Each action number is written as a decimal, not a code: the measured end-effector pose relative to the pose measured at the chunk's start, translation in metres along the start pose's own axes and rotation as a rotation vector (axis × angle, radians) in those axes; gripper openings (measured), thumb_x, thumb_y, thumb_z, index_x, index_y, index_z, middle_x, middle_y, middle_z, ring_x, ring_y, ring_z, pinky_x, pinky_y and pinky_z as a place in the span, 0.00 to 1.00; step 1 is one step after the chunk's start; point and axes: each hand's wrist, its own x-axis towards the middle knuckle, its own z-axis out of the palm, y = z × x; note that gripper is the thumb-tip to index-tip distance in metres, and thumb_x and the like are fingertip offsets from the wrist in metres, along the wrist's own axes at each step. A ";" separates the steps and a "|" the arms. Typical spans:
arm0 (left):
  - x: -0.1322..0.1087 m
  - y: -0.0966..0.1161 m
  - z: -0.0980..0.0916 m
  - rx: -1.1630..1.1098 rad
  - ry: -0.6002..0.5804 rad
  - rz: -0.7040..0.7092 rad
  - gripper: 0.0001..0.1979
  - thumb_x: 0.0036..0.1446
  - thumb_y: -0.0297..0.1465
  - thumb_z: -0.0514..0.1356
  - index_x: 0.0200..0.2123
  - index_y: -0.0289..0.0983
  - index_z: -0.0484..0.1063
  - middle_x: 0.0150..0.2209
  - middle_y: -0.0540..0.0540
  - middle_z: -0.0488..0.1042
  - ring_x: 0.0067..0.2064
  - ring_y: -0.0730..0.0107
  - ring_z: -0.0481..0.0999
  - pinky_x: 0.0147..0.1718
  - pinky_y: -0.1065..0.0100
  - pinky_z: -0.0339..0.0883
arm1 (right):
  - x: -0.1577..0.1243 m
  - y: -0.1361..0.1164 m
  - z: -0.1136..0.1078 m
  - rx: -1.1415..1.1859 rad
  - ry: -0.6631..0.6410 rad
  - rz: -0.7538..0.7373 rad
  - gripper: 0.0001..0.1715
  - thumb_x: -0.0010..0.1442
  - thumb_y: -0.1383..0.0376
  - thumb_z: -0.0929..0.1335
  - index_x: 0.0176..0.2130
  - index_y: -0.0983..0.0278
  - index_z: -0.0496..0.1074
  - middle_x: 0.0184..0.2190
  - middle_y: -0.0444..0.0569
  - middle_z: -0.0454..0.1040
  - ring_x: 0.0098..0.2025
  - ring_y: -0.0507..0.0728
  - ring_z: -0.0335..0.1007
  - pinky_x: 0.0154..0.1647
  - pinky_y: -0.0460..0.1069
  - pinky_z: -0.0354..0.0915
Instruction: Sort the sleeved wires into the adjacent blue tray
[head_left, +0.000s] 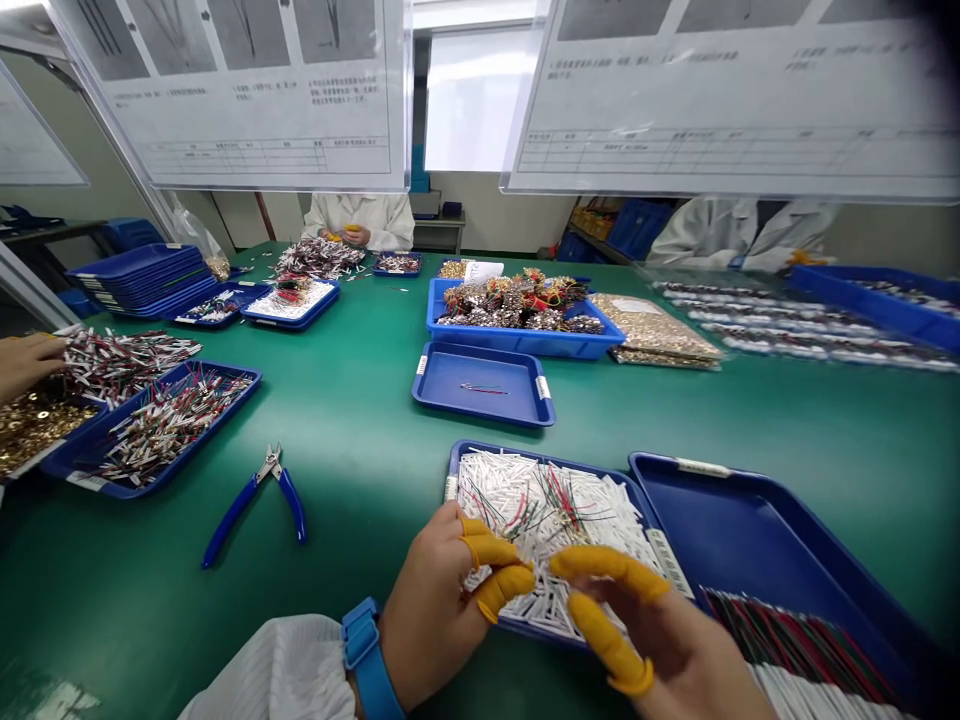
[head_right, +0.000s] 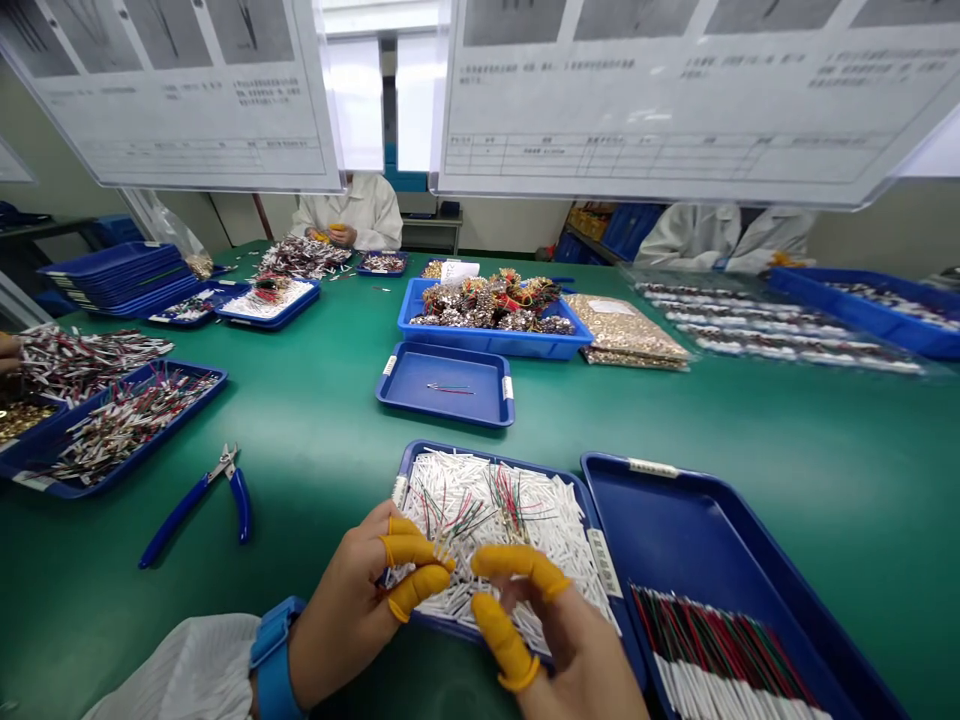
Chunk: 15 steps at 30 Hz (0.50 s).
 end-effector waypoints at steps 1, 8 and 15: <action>0.000 0.000 0.000 0.009 -0.020 0.013 0.15 0.62 0.37 0.57 0.30 0.34 0.77 0.28 0.42 0.76 0.33 0.62 0.68 0.32 0.64 0.60 | 0.007 -0.003 0.002 0.150 0.058 0.101 0.16 0.53 0.65 0.74 0.43 0.53 0.75 0.39 0.47 0.82 0.39 0.58 0.79 0.38 0.46 0.74; 0.000 0.001 0.003 0.031 -0.112 0.082 0.24 0.65 0.44 0.50 0.31 0.34 0.77 0.27 0.41 0.77 0.30 0.64 0.67 0.30 0.64 0.59 | 0.024 -0.015 0.029 0.681 0.094 0.421 0.24 0.41 0.68 0.79 0.40 0.58 0.77 0.30 0.48 0.83 0.32 0.56 0.80 0.33 0.45 0.74; 0.001 0.005 0.001 -0.055 -0.081 0.072 0.28 0.61 0.50 0.49 0.28 0.36 0.79 0.25 0.41 0.77 0.30 0.63 0.68 0.28 0.65 0.61 | 0.017 -0.013 0.037 0.713 0.167 0.448 0.26 0.44 0.64 0.78 0.44 0.59 0.75 0.37 0.51 0.83 0.37 0.60 0.80 0.37 0.50 0.75</action>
